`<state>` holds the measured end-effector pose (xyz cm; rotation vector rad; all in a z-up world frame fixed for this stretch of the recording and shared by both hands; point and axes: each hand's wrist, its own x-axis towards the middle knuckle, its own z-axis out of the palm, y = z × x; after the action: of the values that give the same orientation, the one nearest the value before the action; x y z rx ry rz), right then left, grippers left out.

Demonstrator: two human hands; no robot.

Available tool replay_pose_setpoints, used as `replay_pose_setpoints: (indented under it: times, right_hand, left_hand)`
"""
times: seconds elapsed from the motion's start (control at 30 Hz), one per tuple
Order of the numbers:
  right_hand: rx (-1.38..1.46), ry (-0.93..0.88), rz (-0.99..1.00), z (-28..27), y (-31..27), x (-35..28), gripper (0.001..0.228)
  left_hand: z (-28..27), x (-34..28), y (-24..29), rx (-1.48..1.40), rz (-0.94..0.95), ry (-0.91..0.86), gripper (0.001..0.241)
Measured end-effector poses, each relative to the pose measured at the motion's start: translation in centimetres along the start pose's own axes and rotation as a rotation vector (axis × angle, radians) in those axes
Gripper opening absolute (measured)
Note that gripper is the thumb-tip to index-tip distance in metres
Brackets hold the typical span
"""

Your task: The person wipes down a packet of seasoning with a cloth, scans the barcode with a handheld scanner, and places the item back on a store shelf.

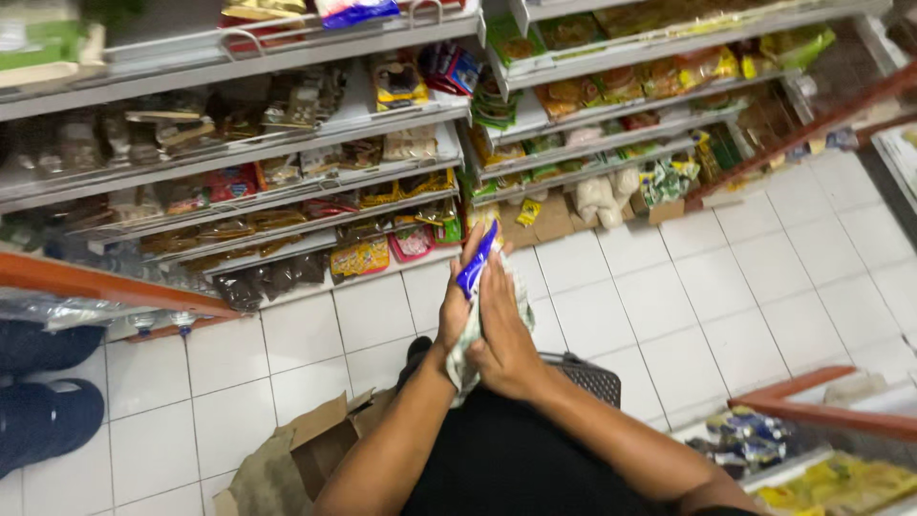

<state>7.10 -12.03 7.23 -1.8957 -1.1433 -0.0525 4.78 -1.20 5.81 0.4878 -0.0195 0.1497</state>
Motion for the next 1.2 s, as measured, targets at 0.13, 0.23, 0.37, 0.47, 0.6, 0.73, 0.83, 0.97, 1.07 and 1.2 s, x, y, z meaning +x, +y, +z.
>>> replay_pose_setpoints:
  times: [0.13, 0.23, 0.37, 0.47, 0.6, 0.73, 0.83, 0.97, 1.07, 1.2]
  right_hand:
    - [-0.047, 0.070, 0.004, -0.5, 1.0, 2.1, 0.095]
    - [-0.065, 0.116, 0.063, 0.0, 1.8, 4.3, 0.097]
    - [-0.140, -0.038, 0.020, 1.6, 0.9, 4.6, 0.097]
    - [-0.156, -0.095, -0.021, 2.7, 0.1, 5.1, 0.091]
    - [-0.127, -0.076, -0.040, 3.9, -0.5, 7.2, 0.090]
    - [-0.319, -0.173, -0.088, 3.0, 0.0, 9.7, 0.090]
    - [-0.347, -0.099, -0.006, 2.0, 0.2, 11.1, 0.088]
    - [-0.338, -0.059, 0.034, 2.2, -0.1, 11.7, 0.087]
    - [-0.175, -0.198, 0.064, 2.8, -0.2, 11.2, 0.072]
    - [-0.194, 0.076, 0.169, 3.6, 1.1, 11.0, 0.067]
  left_hand:
    - [-1.2, -0.2, -1.7, -0.022, -0.300, 0.105, 0.068]
    - [-3.4, 0.6, -1.8, 0.016, -0.148, -0.162, 0.066]
    - [-5.9, 2.8, 0.8, -0.453, -0.204, -0.216, 0.070]
    - [-5.2, 3.8, 2.1, 0.023, 0.031, -0.104, 0.075]
    - [-3.0, 3.5, 3.8, 0.448, 0.509, -0.306, 0.081]
    - [-4.0, 5.9, 8.9, -0.498, -0.132, -0.306, 0.078]
    - [-4.2, 6.0, 9.8, -0.141, -0.083, -0.147, 0.070]
    - [-5.1, 6.2, 8.9, -0.166, -0.252, 0.081, 0.066]
    - [-7.2, 7.1, 8.2, -0.251, -0.200, 0.126, 0.066]
    - [-9.8, 7.6, 7.5, -0.283, -0.220, -0.008, 0.061]
